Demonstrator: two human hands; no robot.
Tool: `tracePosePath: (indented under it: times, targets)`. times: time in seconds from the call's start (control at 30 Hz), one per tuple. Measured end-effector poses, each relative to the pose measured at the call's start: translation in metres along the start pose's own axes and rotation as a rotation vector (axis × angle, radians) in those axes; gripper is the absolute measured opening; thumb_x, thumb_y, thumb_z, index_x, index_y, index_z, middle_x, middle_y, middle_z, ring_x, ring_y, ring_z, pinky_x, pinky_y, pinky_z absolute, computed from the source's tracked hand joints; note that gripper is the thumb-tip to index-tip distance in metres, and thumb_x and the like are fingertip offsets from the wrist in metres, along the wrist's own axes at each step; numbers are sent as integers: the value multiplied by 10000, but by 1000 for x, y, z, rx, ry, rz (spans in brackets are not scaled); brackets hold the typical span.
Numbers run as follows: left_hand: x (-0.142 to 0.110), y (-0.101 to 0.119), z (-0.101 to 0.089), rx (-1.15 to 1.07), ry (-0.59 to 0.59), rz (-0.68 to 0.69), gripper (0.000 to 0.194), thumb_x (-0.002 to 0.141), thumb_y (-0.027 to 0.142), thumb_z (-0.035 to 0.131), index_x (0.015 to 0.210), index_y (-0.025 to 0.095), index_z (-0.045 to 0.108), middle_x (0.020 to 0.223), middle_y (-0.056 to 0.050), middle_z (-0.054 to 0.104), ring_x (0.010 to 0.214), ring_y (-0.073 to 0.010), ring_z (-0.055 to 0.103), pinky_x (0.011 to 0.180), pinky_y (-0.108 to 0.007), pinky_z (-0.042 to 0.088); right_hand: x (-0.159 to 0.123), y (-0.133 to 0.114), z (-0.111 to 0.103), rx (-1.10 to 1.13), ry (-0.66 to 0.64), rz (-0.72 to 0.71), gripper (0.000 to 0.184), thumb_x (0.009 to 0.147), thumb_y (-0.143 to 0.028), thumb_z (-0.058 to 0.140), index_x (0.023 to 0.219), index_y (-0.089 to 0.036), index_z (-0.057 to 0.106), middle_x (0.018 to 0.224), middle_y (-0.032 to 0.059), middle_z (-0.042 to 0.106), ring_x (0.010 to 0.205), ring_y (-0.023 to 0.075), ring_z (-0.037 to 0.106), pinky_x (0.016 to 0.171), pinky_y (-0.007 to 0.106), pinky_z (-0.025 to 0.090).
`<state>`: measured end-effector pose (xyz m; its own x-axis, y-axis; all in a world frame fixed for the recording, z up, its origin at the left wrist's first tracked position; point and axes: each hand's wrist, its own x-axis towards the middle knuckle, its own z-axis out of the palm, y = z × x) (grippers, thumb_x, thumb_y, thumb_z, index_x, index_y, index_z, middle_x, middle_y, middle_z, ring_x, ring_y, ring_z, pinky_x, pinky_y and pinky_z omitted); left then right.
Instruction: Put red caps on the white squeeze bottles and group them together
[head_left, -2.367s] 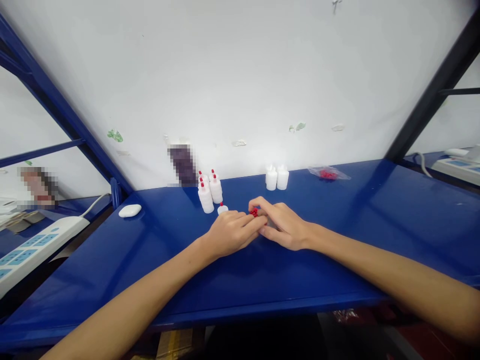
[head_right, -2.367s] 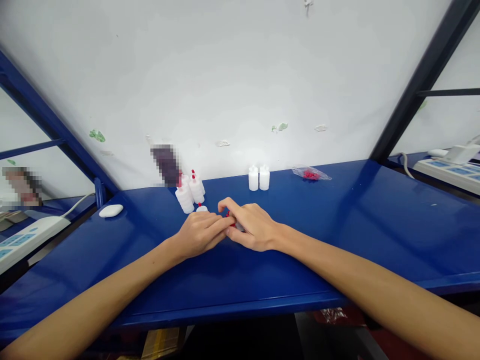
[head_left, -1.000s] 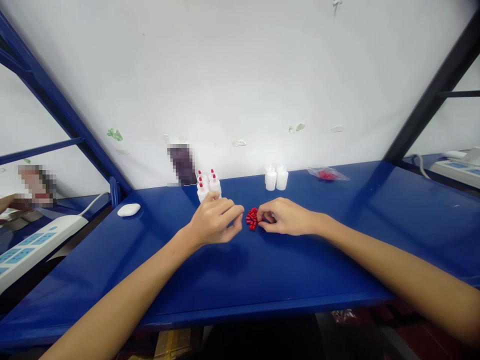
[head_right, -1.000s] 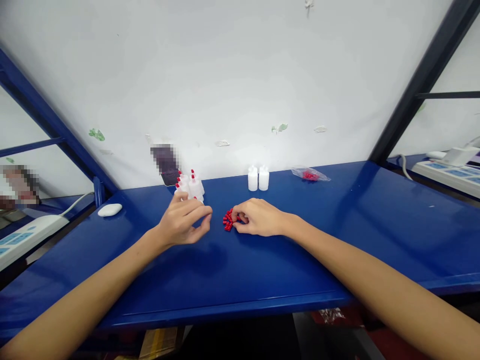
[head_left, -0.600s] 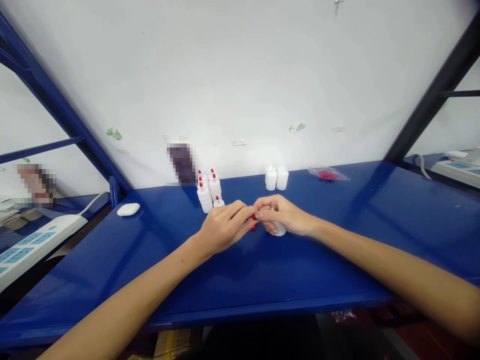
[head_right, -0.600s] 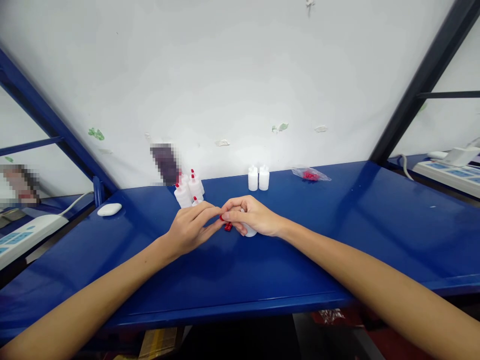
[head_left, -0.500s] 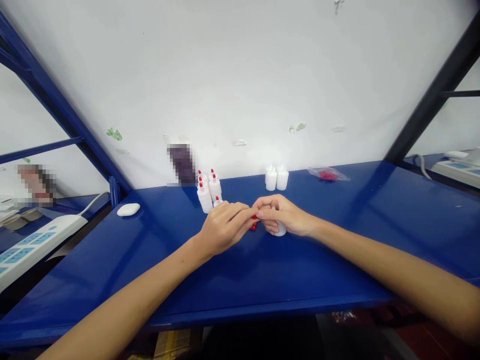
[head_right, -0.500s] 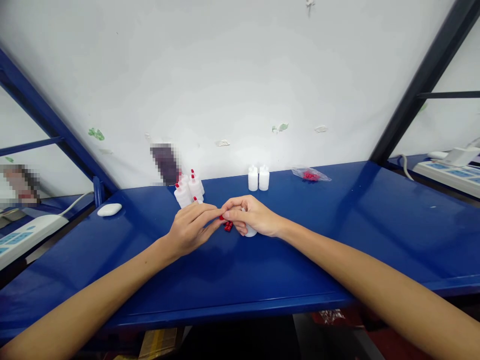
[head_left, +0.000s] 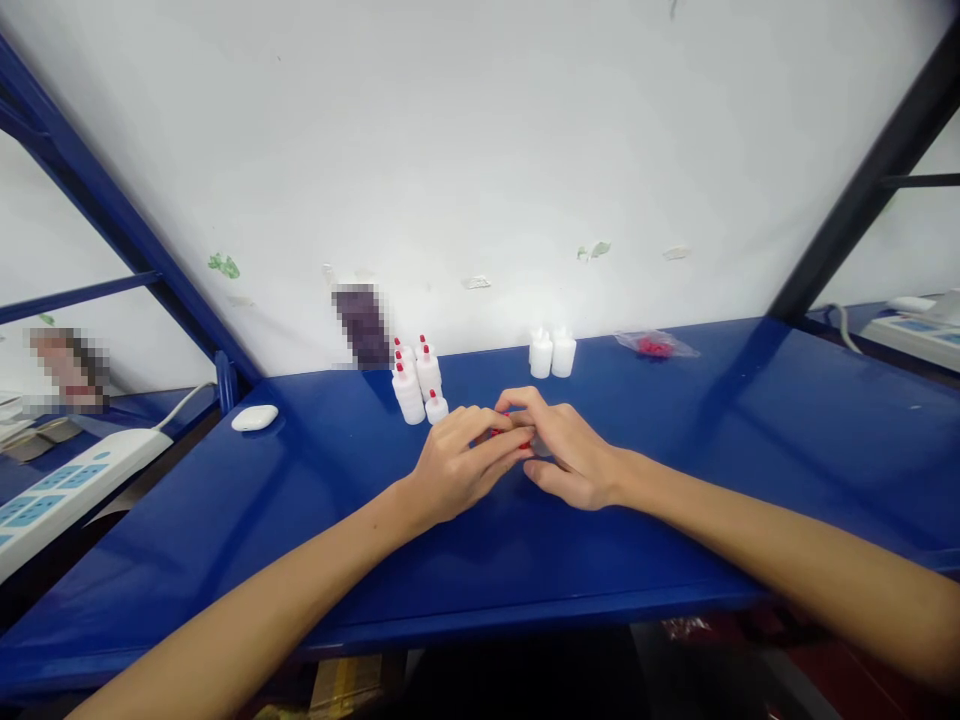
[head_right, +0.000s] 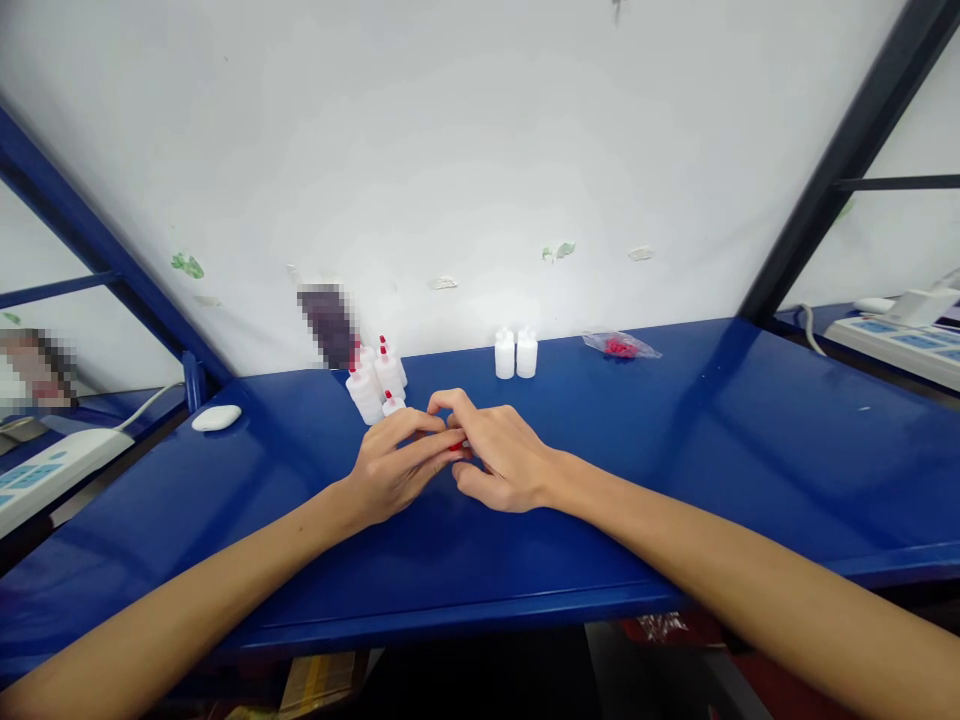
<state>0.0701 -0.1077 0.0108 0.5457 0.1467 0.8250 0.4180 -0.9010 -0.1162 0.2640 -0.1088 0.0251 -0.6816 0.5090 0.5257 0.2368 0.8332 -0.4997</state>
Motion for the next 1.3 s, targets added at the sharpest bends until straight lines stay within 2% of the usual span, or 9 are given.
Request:
tracePosePath:
  times: [0.17,0.4,0.63,0.73,0.8,0.87,0.97,1.2,1.3]
  targets:
    - [0,2,2,5,-12,26,162,953,227,538,1050,182,658,888,-47,656,715,-118,569,635,-261,479,-2,-1,4,-1,2,-14,485,810,-261,407,1273,-208,274,744,-40,545,534,144,450,561,293,362]
    - [-3,2,8,-19,-4,-25,104,918,223,591,983,170,652,838,-41,635,719,-123,578,633,-260,485,-3,-1,6,-34,14,80,512,793,-141,373,1297,-195,301,671,-61,494,471,124,426,504,260,324]
    - [-3,6,9,-76,-63,-61,145,946,181,514,1065,180,598,913,-54,668,820,-148,621,702,-293,499,-3,1,6,12,68,32,445,837,-181,390,1280,-199,345,691,-49,508,506,126,450,537,274,360]
    - [4,-10,-7,17,-105,-55,125,931,182,508,1022,163,591,913,-78,650,817,-177,596,720,-331,488,-1,9,5,-8,117,63,508,908,-330,439,1376,-197,292,789,-14,560,568,139,499,588,299,397]
    - [7,-30,-23,195,-76,-49,105,903,216,551,966,161,614,939,-100,639,837,-204,580,746,-359,469,0,18,2,-12,165,119,533,932,-394,440,1404,-201,287,815,-4,566,569,135,495,594,306,402]
    - [6,-53,-40,415,-92,-67,133,897,274,565,937,177,648,982,-113,635,889,-238,563,790,-403,434,0,28,-2,-7,216,171,509,938,-406,444,1390,-205,326,796,-5,564,572,137,490,591,308,401]
    - [-1,-81,-57,550,-167,-99,165,892,322,582,915,196,685,1087,-126,628,985,-267,533,846,-435,391,0,40,-7,12,290,238,448,938,-390,444,1345,-211,389,760,-5,558,598,151,502,592,313,411]
    - [-13,-91,-55,593,-285,-100,215,905,339,561,856,197,715,1181,-130,604,1090,-296,499,872,-450,350,2,43,-10,47,357,277,335,929,-356,435,1238,-230,470,699,-14,529,632,175,508,628,342,435]
    - [-14,-92,-53,601,-280,-128,220,901,349,564,933,204,727,1182,-133,607,1086,-307,491,861,-461,345,4,44,-11,157,424,278,277,906,-317,437,1171,-261,495,682,-5,529,643,195,518,655,368,440]
